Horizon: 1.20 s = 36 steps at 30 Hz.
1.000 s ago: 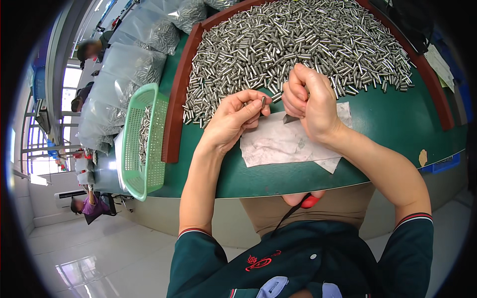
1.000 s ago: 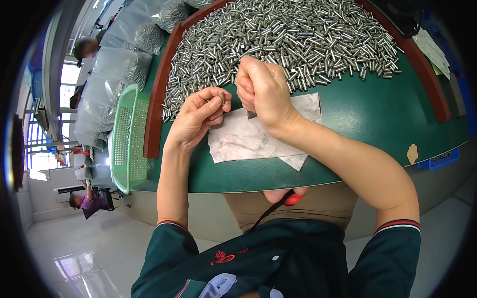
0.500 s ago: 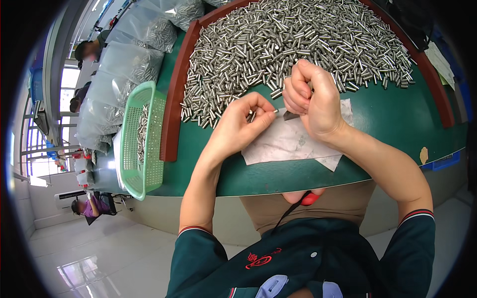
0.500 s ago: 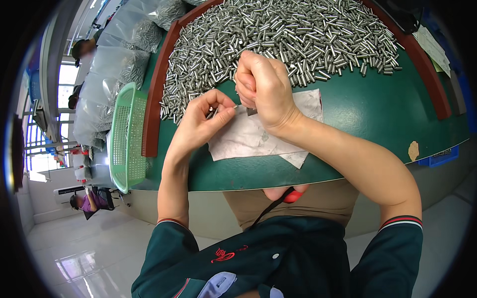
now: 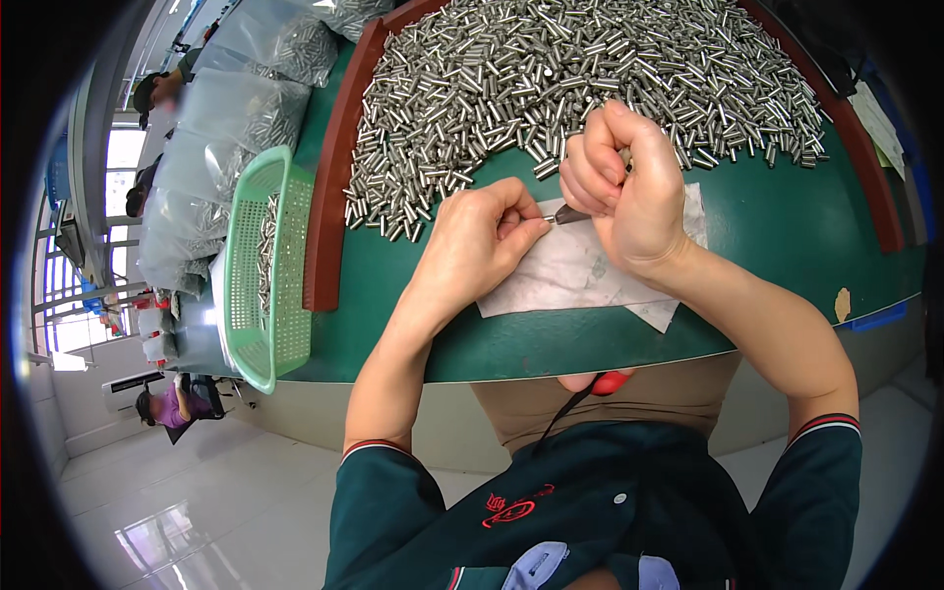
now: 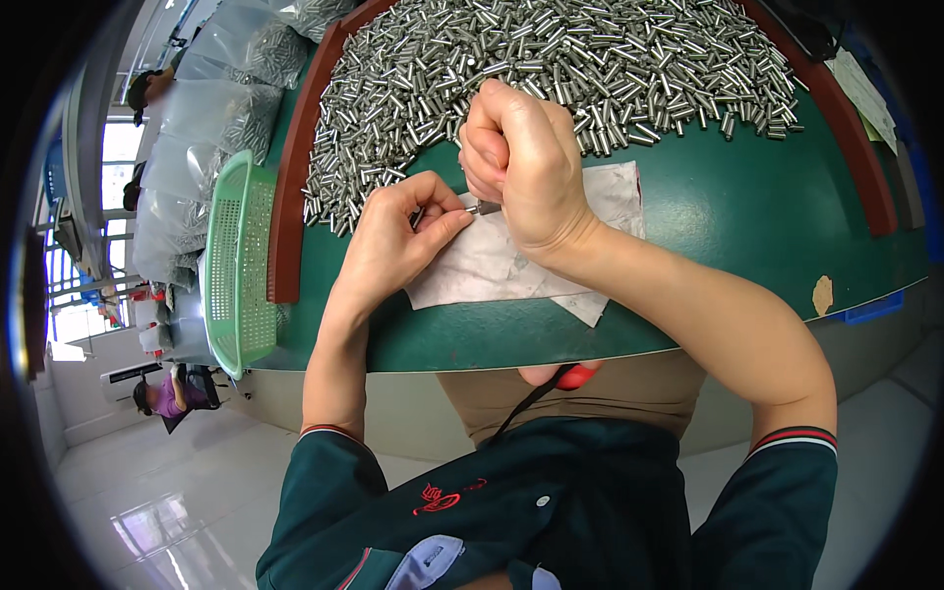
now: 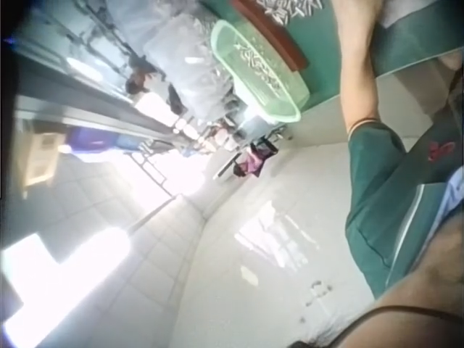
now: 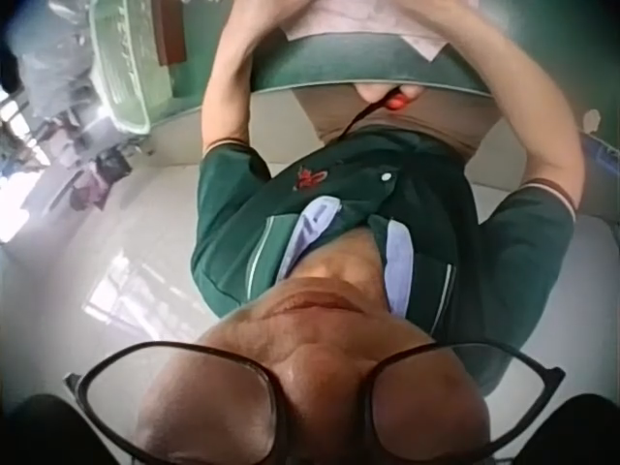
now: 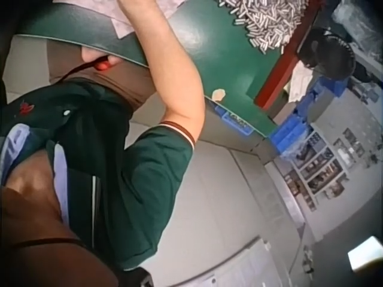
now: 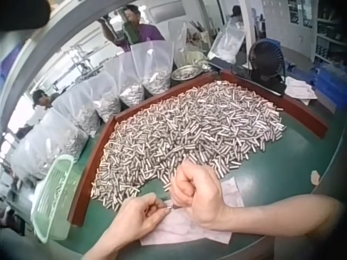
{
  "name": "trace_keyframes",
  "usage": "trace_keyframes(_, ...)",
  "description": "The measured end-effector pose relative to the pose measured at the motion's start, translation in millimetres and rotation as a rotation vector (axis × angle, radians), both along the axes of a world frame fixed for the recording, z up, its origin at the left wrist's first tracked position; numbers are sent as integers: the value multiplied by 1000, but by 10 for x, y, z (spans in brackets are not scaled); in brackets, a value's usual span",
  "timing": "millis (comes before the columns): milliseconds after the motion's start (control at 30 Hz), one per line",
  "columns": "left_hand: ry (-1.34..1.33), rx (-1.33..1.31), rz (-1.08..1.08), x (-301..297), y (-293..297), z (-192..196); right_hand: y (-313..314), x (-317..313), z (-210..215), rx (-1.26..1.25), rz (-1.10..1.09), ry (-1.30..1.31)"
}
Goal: Inspecting and sorting small metal cylindrical pins at a factory workbench using a small tool.
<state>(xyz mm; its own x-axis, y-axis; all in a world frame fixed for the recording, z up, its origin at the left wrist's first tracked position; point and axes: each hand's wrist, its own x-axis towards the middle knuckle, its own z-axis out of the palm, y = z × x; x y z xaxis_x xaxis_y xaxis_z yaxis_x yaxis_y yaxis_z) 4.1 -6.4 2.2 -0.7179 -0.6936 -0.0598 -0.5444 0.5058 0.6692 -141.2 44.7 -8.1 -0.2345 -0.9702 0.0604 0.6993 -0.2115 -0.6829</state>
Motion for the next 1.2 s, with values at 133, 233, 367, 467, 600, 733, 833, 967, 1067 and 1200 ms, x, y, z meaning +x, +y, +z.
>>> trace_keyframes(133, -2, -24, 3, -6, -3, 3, 2, 7, 0, -5, 7, -9)
trace_keyframes(233, -10, -16, 1, -8, -3, 11, 1, 12, -1, -3, 5, -14)
trace_keyframes(367, -6, -15, 2, -4, -2, 21, -2, 18, -3, -14, -2, -4)
trace_keyframes(467, -6, -12, 4, -11, 0, 18, -2, 19, -8, -14, -3, -2)
trace_keyframes(600, -5, 8, 20, -13, -2, 13, 7, 27, -2, -26, 5, 23)
trace_keyframes(733, 17, 37, 32, -12, -11, -4, 13, 57, -10, -37, -11, 53)
trace_keyframes(833, 24, 32, 24, -25, -17, -5, 17, 80, 0, -26, -14, 114)
trace_keyframes(967, 5, 30, 20, -30, -6, 17, 3, 91, 24, -15, -40, 173)
trace_keyframes(1067, 53, 35, 23, -3, -44, 7, -15, 13, 35, -41, -5, 48)
trace_keyframes(1200, 662, 1131, 43, 160, -253, 18, -26, -115, 171, -75, -90, -10)
